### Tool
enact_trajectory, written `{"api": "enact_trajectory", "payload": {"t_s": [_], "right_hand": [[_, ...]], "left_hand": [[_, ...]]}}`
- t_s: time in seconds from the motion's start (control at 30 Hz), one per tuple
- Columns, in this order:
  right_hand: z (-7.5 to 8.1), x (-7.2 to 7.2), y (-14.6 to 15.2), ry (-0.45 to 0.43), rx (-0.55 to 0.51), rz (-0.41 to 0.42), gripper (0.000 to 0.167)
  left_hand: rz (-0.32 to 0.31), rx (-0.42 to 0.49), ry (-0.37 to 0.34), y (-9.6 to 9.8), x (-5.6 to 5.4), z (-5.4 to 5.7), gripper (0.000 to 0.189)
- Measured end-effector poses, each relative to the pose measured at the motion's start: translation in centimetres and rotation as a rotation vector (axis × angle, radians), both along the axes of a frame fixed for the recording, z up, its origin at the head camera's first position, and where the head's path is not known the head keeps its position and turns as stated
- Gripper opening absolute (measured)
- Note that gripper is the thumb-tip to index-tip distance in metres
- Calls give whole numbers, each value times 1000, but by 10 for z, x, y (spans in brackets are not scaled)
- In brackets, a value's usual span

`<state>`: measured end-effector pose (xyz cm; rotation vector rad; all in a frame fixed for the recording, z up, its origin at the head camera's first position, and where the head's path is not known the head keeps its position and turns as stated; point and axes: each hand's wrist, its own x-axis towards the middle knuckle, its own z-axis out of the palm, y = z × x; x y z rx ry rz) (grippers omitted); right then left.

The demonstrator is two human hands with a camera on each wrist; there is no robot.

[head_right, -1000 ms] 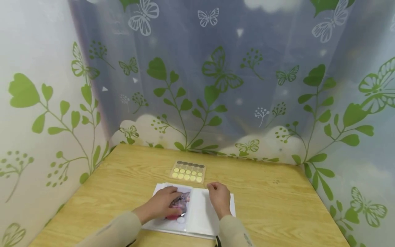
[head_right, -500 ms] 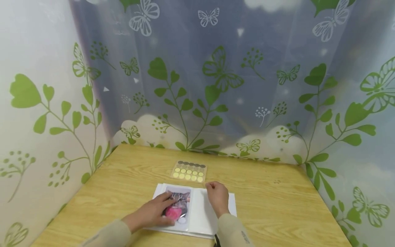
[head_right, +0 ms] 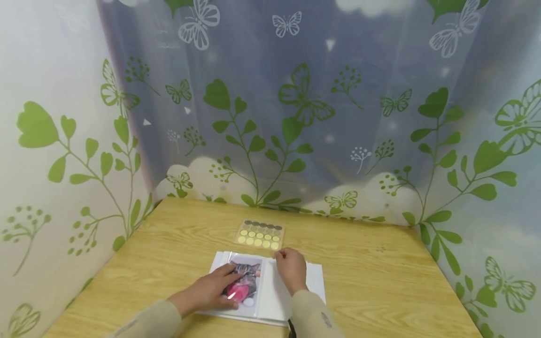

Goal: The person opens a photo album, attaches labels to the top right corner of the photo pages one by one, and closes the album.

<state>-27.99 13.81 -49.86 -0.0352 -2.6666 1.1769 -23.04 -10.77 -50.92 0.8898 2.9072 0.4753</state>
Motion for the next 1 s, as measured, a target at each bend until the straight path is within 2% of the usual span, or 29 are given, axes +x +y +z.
{"api": "enact_trajectory", "payload": {"t_s": [0.33, 0.67, 1.0], "right_hand": [[-3, -5, -14, 69, 130, 85, 14], [-7, -14, -24, 49, 201, 112, 15], [-6, -13, -32, 25, 295, 148, 14]], "left_hand": [[-7, 8, 1, 0, -1, -2, 83], [-5, -8, 1, 0, -2, -2, 82], [5, -19, -14, 0, 0, 1, 84]]}}
